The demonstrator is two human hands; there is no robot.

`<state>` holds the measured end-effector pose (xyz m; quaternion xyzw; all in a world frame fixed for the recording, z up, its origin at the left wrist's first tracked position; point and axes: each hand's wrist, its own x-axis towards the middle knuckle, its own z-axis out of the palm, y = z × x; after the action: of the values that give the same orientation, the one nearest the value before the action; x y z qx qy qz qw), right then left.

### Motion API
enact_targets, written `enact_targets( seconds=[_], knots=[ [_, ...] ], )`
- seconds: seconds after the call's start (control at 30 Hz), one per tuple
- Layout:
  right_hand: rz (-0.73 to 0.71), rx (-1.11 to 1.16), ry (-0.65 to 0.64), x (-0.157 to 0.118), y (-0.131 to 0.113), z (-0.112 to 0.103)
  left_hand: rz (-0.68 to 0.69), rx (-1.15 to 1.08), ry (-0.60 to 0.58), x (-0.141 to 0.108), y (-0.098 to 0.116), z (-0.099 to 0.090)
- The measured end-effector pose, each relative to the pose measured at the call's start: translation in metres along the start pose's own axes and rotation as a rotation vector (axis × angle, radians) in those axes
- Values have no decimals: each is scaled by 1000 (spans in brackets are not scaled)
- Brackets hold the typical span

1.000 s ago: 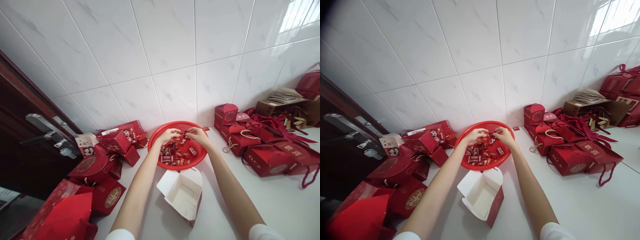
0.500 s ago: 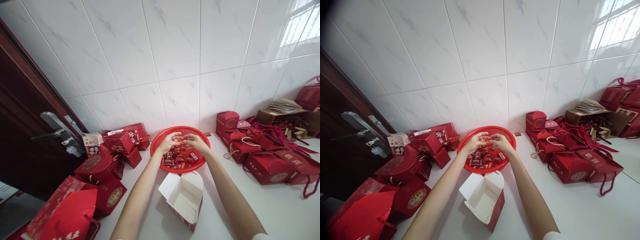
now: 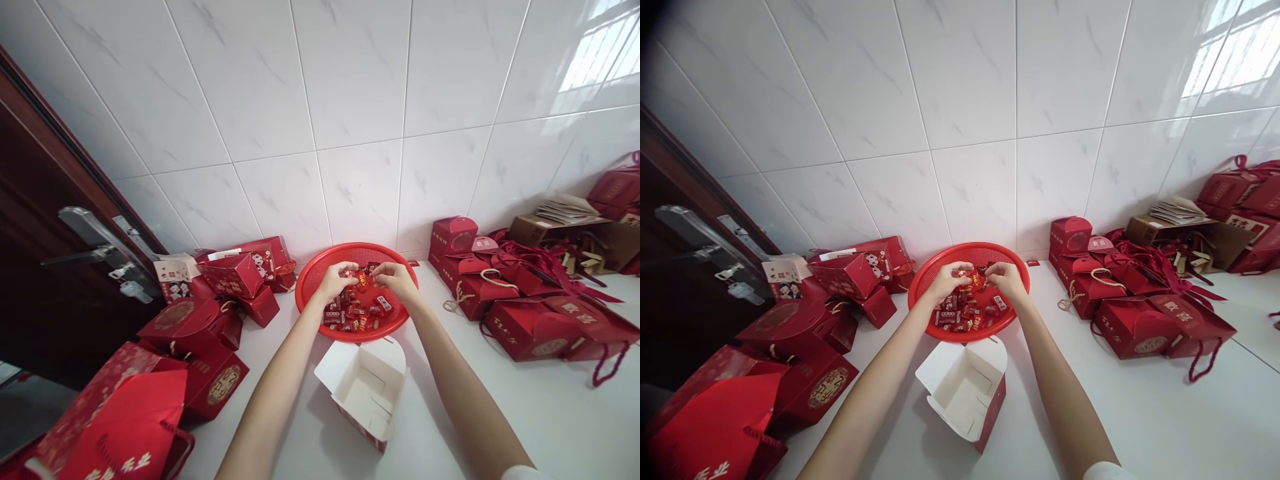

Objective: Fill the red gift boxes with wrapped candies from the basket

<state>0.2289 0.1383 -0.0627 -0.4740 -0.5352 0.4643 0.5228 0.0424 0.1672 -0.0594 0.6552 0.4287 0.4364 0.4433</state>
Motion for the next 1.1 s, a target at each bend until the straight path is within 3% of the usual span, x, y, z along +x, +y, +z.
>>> enact_targets(
  seconds=[0.23,0.37,0.57,0.77,0.87,1.1],
  knots=[
    [87,-37,-134,-6,-4,2,22,-19,-58,0,-2,2],
    [34,-80,-101,-3,0,2,-3,89,-109,2,-8,4],
    [-4,-155,-60,2,8,3,-99,473,-386,-1,-14,9],
    [-35,-225,-74,2,9,3,-53,791,-661,-5,-15,18],
    [-40,-248,-77,3,11,2,-27,838,-751,-6,-13,23],
    [-66,-253,-87,5,15,1,-105,816,-677,-7,-8,26]
  ],
)
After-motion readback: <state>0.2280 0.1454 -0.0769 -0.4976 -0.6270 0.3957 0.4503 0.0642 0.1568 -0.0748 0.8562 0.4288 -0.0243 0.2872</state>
